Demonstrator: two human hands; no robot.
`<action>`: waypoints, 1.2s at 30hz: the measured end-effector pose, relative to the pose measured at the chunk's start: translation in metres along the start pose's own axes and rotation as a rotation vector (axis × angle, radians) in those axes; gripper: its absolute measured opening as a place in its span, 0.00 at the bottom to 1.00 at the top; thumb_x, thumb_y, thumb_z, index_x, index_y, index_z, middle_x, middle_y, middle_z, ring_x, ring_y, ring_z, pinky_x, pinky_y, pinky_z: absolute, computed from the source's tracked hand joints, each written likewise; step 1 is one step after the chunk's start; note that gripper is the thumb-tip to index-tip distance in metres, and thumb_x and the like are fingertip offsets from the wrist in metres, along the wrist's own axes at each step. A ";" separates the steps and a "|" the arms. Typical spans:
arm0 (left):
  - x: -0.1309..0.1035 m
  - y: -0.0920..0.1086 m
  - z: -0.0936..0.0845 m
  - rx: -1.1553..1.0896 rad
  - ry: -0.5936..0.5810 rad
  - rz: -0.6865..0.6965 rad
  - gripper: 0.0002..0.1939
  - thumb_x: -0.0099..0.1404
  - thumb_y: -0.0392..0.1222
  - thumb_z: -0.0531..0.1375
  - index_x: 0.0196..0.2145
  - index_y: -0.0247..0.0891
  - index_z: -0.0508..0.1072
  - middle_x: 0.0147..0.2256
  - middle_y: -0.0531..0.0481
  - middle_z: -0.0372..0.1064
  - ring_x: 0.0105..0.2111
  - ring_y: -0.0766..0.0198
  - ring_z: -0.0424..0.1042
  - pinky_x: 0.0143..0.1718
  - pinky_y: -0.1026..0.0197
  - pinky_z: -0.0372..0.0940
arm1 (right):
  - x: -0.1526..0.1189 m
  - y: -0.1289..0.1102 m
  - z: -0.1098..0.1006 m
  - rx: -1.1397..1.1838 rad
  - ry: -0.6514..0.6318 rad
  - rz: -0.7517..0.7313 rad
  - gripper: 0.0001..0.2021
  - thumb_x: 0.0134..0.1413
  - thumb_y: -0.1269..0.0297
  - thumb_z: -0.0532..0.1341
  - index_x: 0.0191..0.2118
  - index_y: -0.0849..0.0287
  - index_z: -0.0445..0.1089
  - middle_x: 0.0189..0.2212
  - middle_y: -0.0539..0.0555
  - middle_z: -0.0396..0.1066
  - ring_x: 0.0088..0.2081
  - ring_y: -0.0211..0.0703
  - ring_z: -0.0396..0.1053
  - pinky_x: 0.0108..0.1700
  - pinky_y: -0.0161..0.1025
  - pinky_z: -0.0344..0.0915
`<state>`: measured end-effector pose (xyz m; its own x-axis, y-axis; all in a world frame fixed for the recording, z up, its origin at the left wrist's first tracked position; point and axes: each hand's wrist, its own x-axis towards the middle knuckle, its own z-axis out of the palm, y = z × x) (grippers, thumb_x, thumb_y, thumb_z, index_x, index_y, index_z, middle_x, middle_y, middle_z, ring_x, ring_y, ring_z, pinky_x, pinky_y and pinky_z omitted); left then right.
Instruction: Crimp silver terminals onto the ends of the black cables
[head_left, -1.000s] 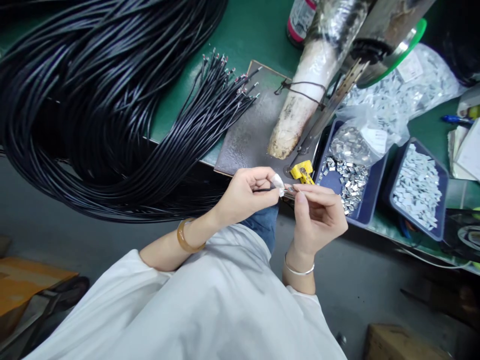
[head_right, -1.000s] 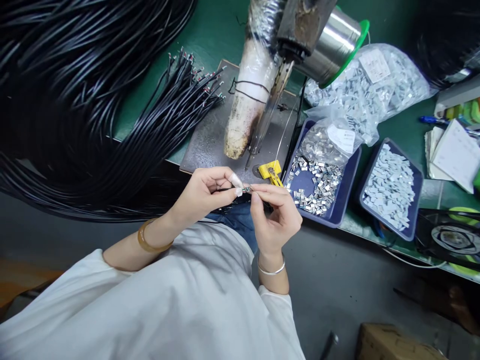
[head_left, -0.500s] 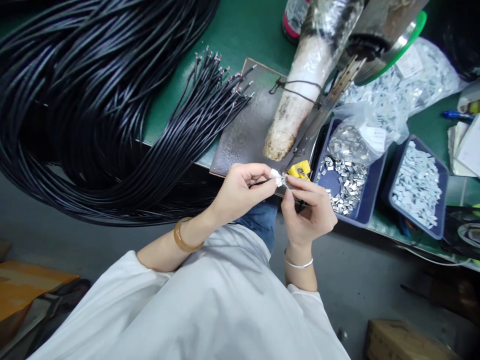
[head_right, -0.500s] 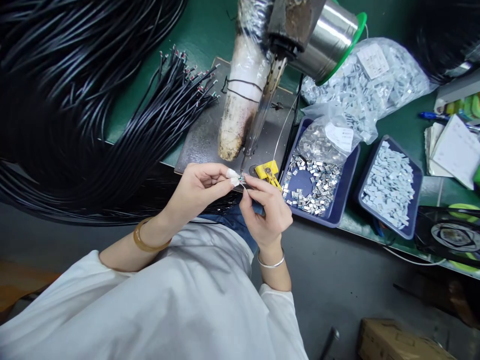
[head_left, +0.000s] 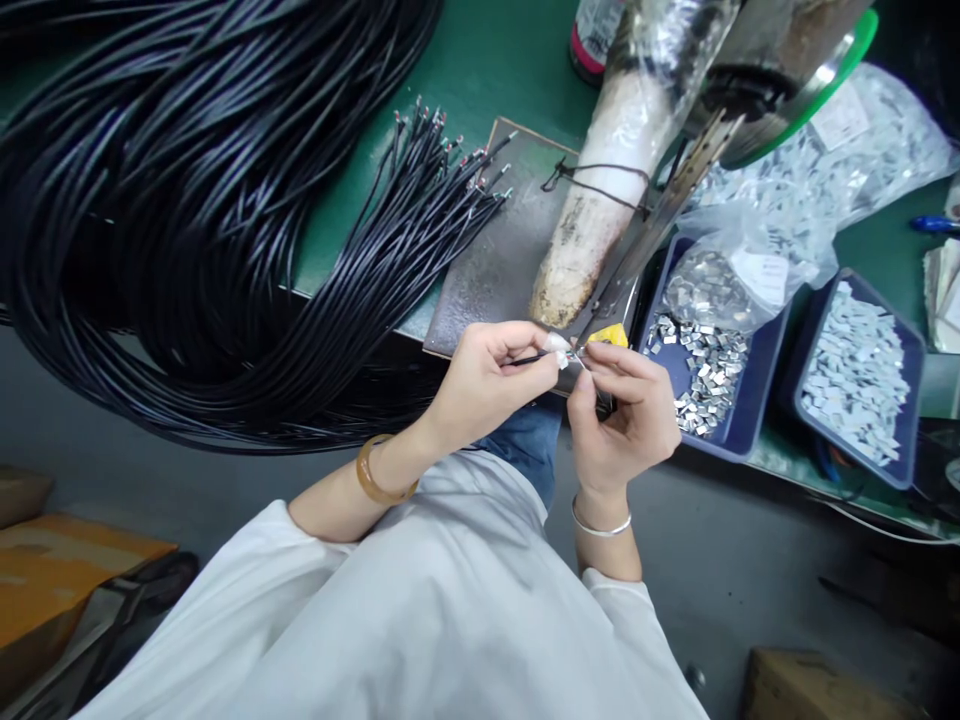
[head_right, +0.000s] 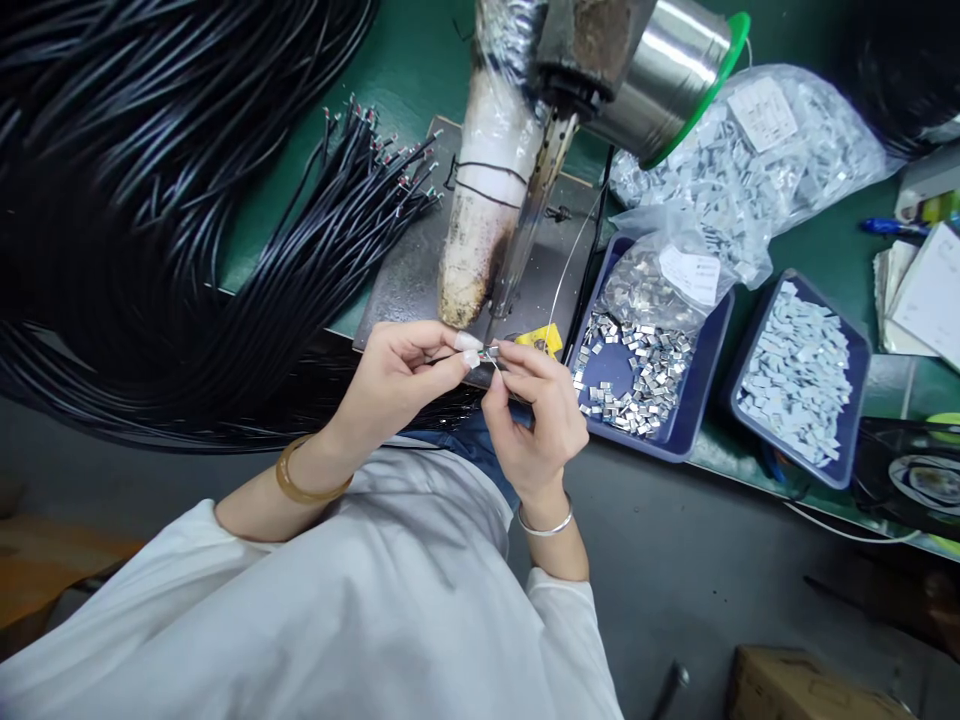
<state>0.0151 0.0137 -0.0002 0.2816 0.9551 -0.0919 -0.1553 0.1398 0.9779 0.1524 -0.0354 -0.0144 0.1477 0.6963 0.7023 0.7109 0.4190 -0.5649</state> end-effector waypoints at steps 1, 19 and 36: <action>0.000 0.001 0.000 0.008 0.002 0.002 0.05 0.59 0.37 0.64 0.27 0.33 0.78 0.23 0.53 0.70 0.22 0.73 0.63 0.23 0.70 0.58 | 0.001 0.000 0.000 -0.009 -0.002 -0.002 0.09 0.56 0.76 0.65 0.39 0.54 0.70 0.42 0.52 0.78 0.43 0.42 0.78 0.45 0.44 0.78; 0.000 0.002 -0.001 0.062 -0.011 -0.012 0.05 0.58 0.38 0.64 0.26 0.34 0.76 0.18 0.57 0.56 0.19 0.74 0.52 0.20 0.69 0.48 | 0.001 -0.001 -0.001 -0.021 -0.010 0.006 0.09 0.55 0.76 0.66 0.39 0.55 0.71 0.40 0.51 0.79 0.41 0.41 0.78 0.43 0.42 0.77; -0.001 0.007 -0.002 0.085 -0.028 0.053 0.06 0.60 0.37 0.63 0.26 0.33 0.76 0.19 0.56 0.58 0.20 0.75 0.52 0.19 0.70 0.47 | 0.003 -0.004 -0.001 -0.024 0.003 0.004 0.09 0.55 0.76 0.66 0.38 0.55 0.71 0.41 0.52 0.79 0.41 0.41 0.78 0.42 0.42 0.78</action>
<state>0.0119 0.0142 0.0066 0.3018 0.9527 -0.0355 -0.0900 0.0655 0.9938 0.1505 -0.0357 -0.0097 0.1523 0.6961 0.7016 0.7264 0.4026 -0.5571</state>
